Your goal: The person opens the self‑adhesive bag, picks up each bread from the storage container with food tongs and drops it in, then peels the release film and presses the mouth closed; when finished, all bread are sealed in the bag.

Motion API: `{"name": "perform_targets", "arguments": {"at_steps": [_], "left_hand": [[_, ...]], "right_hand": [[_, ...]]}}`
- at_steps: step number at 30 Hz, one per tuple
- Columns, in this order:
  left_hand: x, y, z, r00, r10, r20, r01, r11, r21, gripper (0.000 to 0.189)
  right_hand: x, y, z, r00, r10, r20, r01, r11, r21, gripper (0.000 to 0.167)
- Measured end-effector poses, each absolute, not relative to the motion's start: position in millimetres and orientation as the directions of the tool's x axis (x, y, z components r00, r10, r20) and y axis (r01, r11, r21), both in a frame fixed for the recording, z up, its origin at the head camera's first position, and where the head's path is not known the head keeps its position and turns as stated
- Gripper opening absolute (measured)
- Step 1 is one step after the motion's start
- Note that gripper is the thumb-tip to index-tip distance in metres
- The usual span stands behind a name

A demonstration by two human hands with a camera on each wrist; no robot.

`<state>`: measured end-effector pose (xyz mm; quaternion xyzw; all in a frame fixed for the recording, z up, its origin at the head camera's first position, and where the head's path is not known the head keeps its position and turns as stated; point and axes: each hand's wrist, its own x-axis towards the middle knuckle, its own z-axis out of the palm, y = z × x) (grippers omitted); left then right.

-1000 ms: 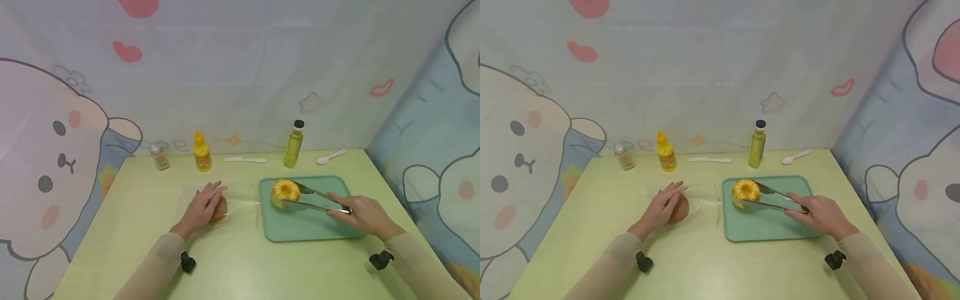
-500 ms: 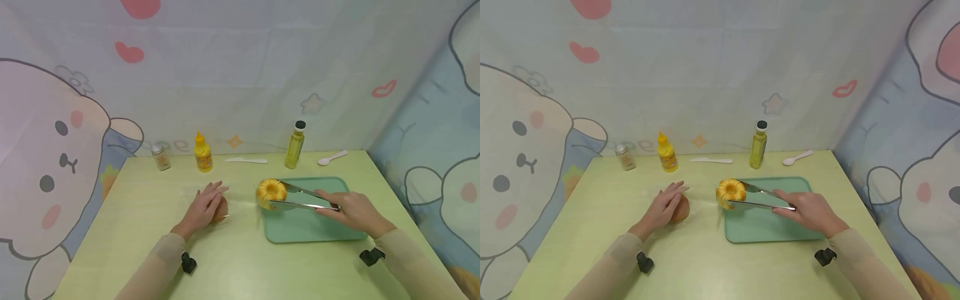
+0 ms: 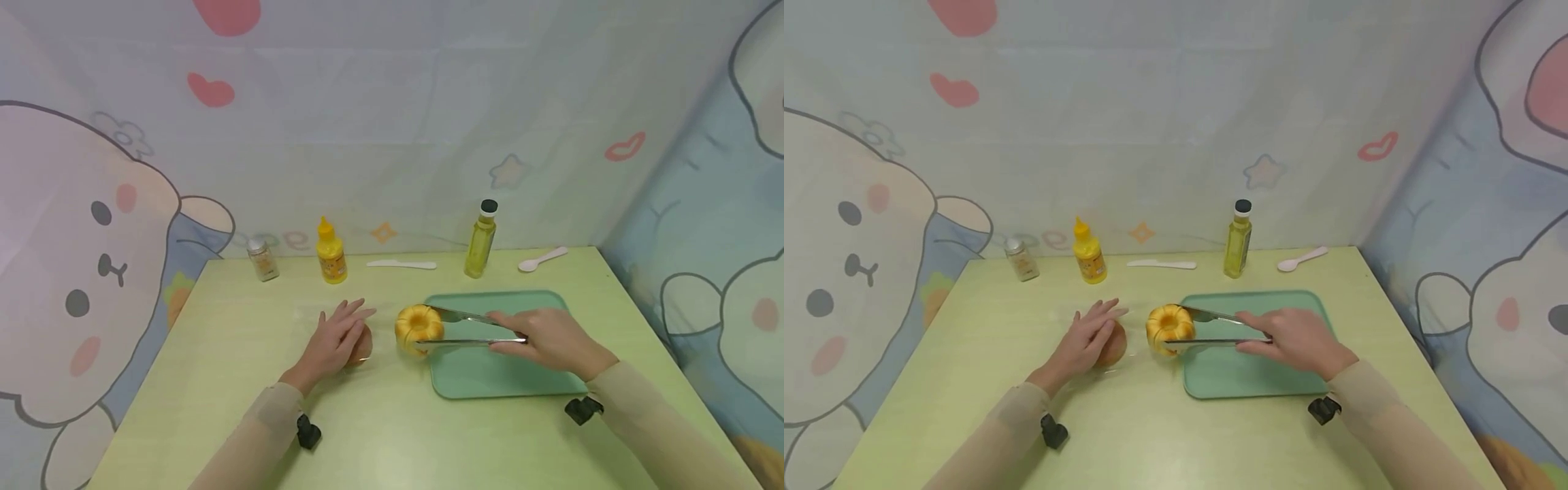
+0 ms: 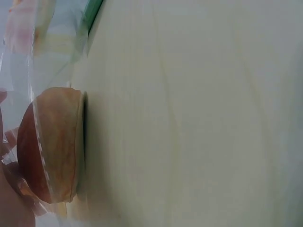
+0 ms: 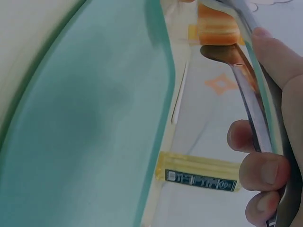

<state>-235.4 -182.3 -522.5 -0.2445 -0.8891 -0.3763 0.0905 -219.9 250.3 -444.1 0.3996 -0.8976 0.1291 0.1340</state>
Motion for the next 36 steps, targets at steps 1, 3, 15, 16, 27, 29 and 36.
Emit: {"name": "perform_targets", "arguments": {"at_steps": [1,3,15,16,27,29,36], "left_hand": [[-234.3,-182.1,-522.7,-0.863,0.368,0.347,0.505,0.601,0.619,0.037],[-232.3,-181.9,-522.8,-0.863,0.371,0.344,0.505,0.599,0.621,0.037],[-229.4,-182.4,-524.2,-0.854,0.394,0.34,0.52,0.614,0.594,0.037],[-229.6,-182.3,-524.3,-0.852,0.397,0.342,0.524,0.617,0.588,0.037],[-232.4,-181.1,-520.1,-0.833,0.421,0.359,0.553,0.623,0.554,0.037],[-233.2,-180.8,-519.6,-0.833,0.424,0.356,0.553,0.624,0.551,0.037],[-235.4,-180.4,-520.1,-0.836,0.416,0.358,0.549,0.646,0.531,0.036]], "right_hand": [[-220.6,247.5,-444.7,-0.639,-0.691,0.338,-0.757,0.643,-0.117,0.049],[-221.4,241.8,-444.8,-0.636,-0.702,0.322,-0.763,0.636,-0.12,0.05],[-225.6,215.5,-446.1,-0.675,-0.713,0.187,-0.737,0.663,-0.134,0.054],[-226.1,214.0,-446.5,-0.675,-0.715,0.184,-0.738,0.662,-0.133,0.054],[-231.3,198.7,-447.6,-0.682,-0.718,0.141,-0.731,0.663,-0.162,0.058],[-232.5,196.9,-447.7,-0.686,-0.715,0.136,-0.727,0.665,-0.168,0.06],[-236.5,192.3,-449.1,-0.692,-0.709,0.135,-0.721,0.673,-0.166,0.059]]}}
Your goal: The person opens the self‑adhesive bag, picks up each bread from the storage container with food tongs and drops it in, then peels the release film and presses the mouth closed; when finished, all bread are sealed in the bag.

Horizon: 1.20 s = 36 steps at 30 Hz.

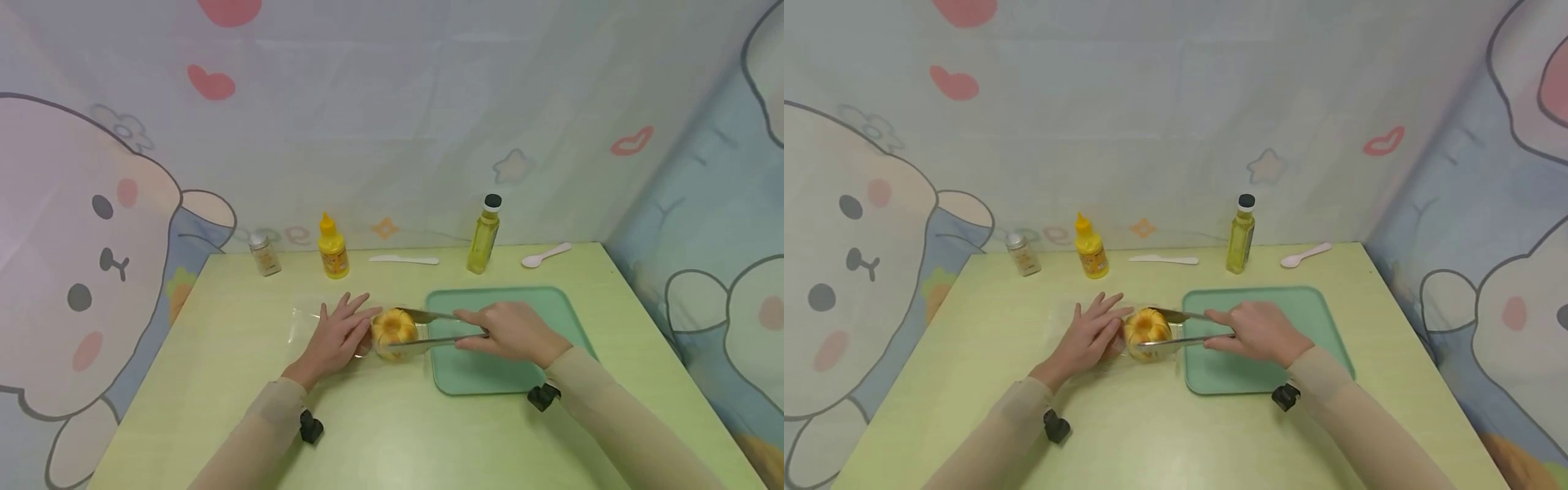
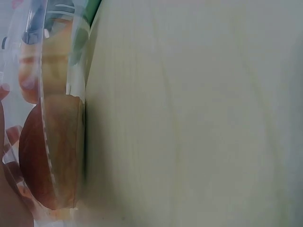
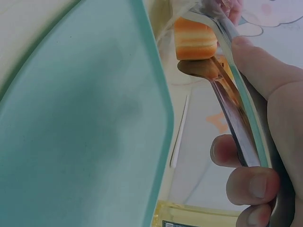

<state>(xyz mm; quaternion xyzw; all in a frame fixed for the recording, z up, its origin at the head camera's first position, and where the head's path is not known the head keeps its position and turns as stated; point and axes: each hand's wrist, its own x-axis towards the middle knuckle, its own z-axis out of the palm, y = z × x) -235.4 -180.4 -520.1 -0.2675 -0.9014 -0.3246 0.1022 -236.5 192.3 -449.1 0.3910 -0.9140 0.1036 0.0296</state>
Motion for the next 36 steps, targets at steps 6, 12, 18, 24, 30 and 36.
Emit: {"name": "perform_targets", "arguments": {"at_steps": [6,12,18,24,30,36], "left_hand": [[-234.7,-179.6,-519.5,-0.841,0.407,0.357,0.541,0.645,0.54,0.036],[-235.9,-178.4,-519.9,-0.845,0.407,0.347,0.534,0.645,0.546,0.037],[-234.6,-177.0,-522.8,-0.849,0.405,0.338,0.528,0.646,0.552,0.037],[-234.6,-176.8,-523.8,-0.853,0.398,0.337,0.522,0.647,0.557,0.037],[-234.8,-176.8,-522.0,-0.858,0.397,0.326,0.513,0.64,0.572,0.038],[-236.6,-177.3,-522.5,-0.86,0.397,0.321,0.51,0.645,0.569,0.038]], "right_hand": [[-237.4,190.4,-450.0,-0.699,-0.703,0.129,-0.715,0.681,-0.159,0.056],[-239.8,189.1,-456.4,-0.7,-0.703,0.122,-0.714,0.69,-0.118,0.057],[-236.2,186.1,-469.1,-0.716,-0.682,0.151,-0.697,0.712,-0.091,0.061],[-231.2,184.8,-472.6,-0.73,-0.661,0.172,-0.682,0.721,-0.123,0.067],[-228.7,191.5,-469.9,-0.736,-0.651,0.184,-0.676,0.721,-0.153,0.071],[-227.3,202.9,-468.7,-0.729,-0.652,0.207,-0.682,0.718,-0.139,0.072]]}}
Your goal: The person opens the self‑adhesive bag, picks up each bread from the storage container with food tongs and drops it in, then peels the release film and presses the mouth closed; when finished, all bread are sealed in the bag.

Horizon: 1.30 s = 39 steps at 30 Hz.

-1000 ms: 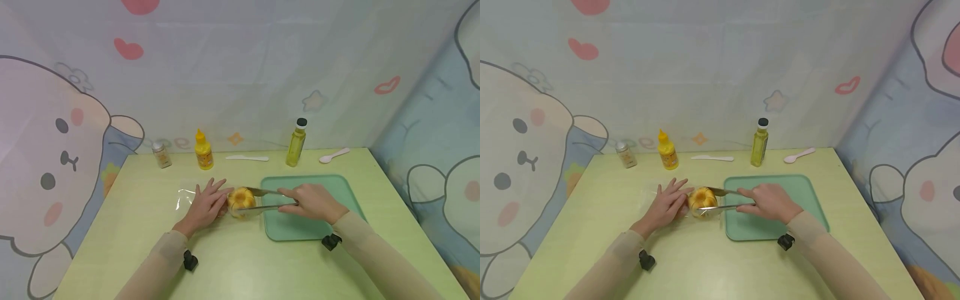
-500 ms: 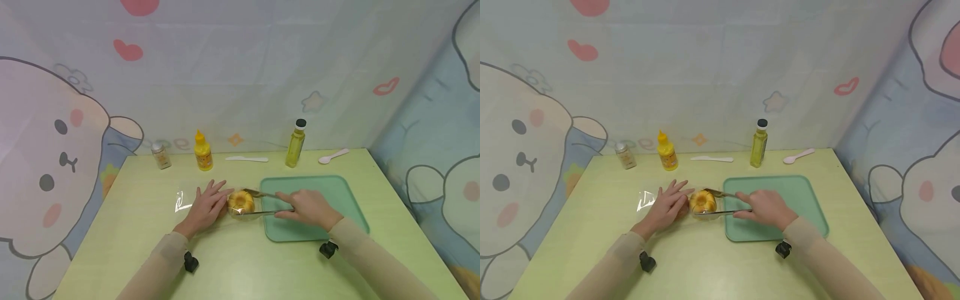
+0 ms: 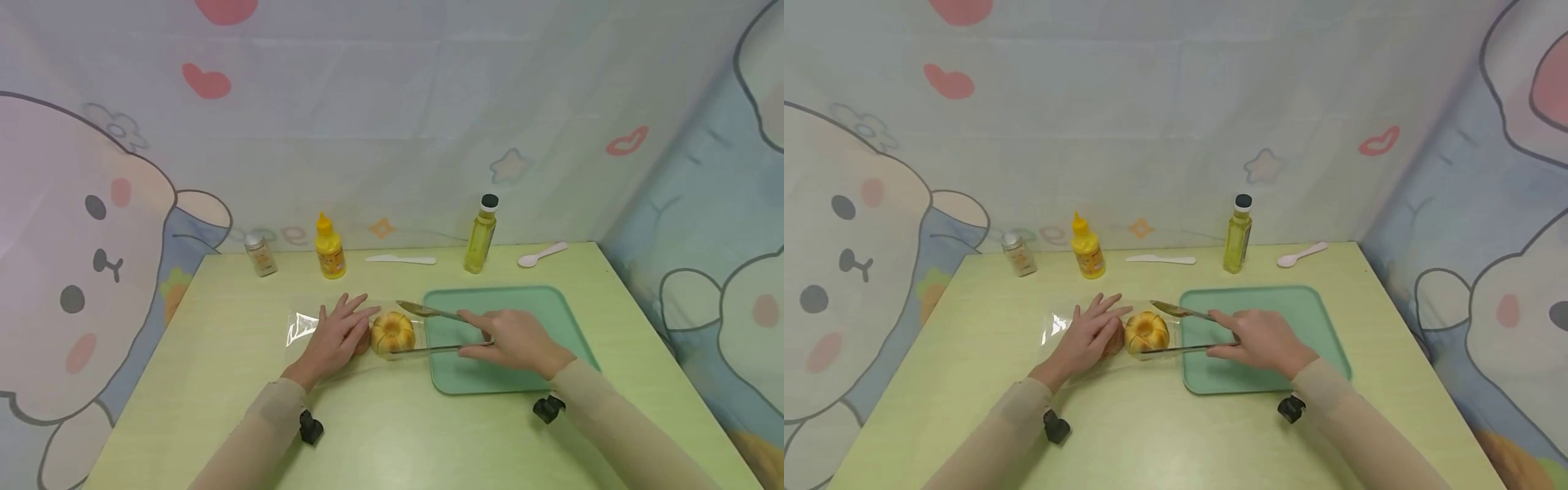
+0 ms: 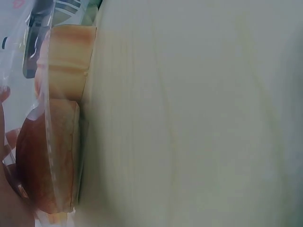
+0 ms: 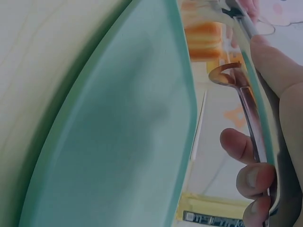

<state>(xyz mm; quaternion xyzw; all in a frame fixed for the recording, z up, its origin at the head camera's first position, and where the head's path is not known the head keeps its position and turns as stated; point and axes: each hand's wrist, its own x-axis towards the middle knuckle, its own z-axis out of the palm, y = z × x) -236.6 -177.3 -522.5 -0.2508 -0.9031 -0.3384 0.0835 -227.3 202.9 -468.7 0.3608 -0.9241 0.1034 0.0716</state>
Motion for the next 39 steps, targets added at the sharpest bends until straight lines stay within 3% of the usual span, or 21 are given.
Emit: {"name": "perform_targets", "arguments": {"at_steps": [13,31,39], "left_hand": [[-238.4,-177.7,-523.6,-0.859,0.393,0.328,0.511,0.633,0.581,0.038],[-239.8,-179.4,-524.4,-0.868,0.383,0.316,0.496,0.629,0.598,0.038],[-237.8,-178.0,-519.0,-0.875,0.381,0.299,0.483,0.633,0.605,0.039]], "right_hand": [[-221.9,241.6,-467.9,-0.72,-0.62,0.312,-0.681,0.717,-0.146,0.067],[-189.5,319.2,-483.2,-0.92,-0.318,0.228,-0.382,0.857,-0.346,0.07],[-176.9,352.9,-488.9,-0.96,-0.158,0.231,-0.239,0.891,-0.385,0.068]]}}
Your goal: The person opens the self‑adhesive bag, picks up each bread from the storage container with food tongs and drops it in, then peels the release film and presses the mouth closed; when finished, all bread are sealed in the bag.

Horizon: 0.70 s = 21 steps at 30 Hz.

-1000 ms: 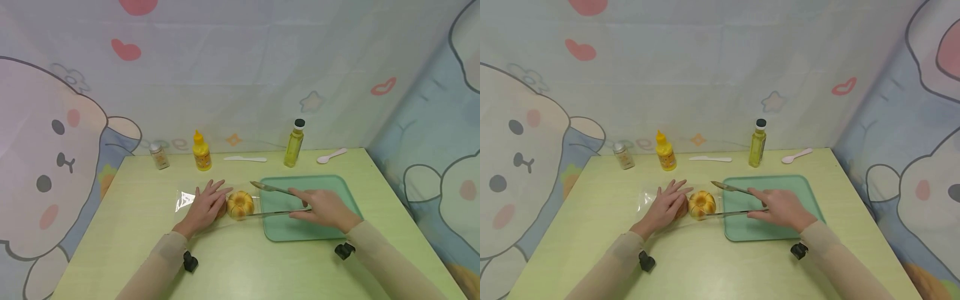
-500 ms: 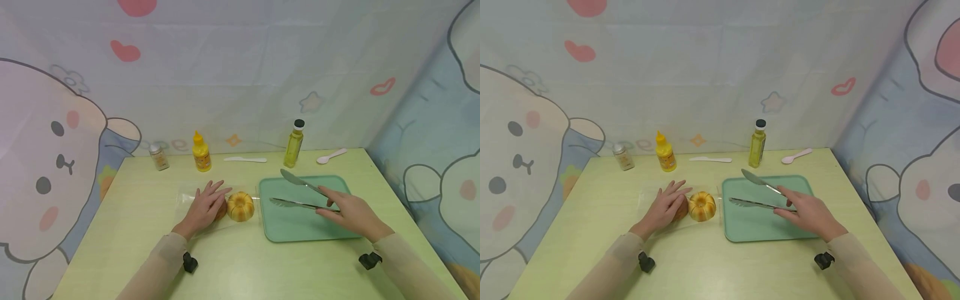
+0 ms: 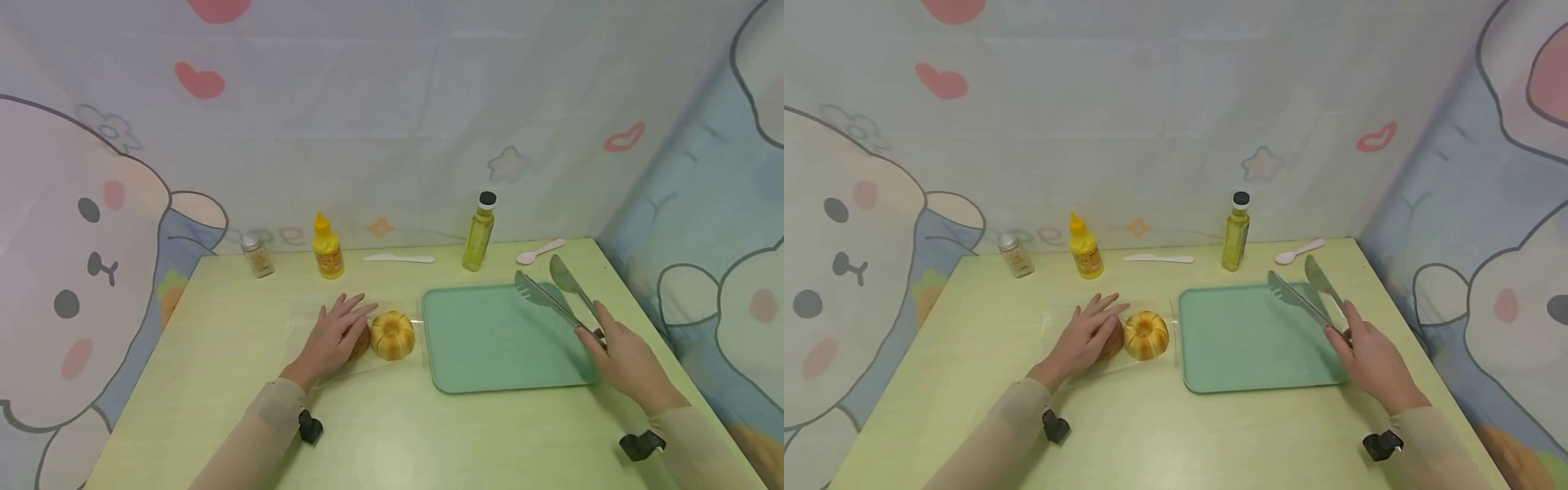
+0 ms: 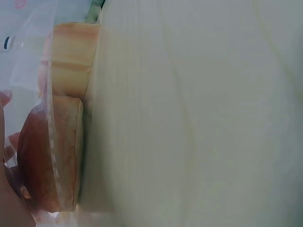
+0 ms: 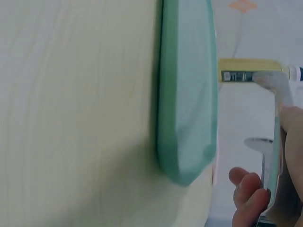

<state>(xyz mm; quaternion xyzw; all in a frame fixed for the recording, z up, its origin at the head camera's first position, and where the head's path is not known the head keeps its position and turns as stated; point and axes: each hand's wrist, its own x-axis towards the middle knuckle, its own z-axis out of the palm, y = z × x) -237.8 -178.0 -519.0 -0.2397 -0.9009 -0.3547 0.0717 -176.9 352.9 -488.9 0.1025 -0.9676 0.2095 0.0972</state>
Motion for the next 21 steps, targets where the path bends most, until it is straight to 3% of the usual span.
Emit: {"name": "perform_targets", "arguments": {"at_steps": [5,11,21], "left_hand": [[-237.8,-178.3,-517.6,-0.873,0.381,0.304,0.486,0.635,0.6,0.039],[-237.5,-178.7,-514.1,-0.875,0.384,0.295,0.483,0.654,0.583,0.039],[-241.4,-177.7,-508.9,-0.874,0.372,0.312,0.485,0.65,0.585,0.04]], "right_hand": [[-173.6,374.1,-500.4,-0.97,-0.049,0.238,-0.149,0.894,-0.422,0.066],[-169.4,394.5,-511.9,-0.96,0.039,0.277,-0.085,0.903,-0.421,0.045],[-162.4,402.1,-523.5,-0.967,0.155,0.204,0.055,0.903,-0.427,0.054]]}}
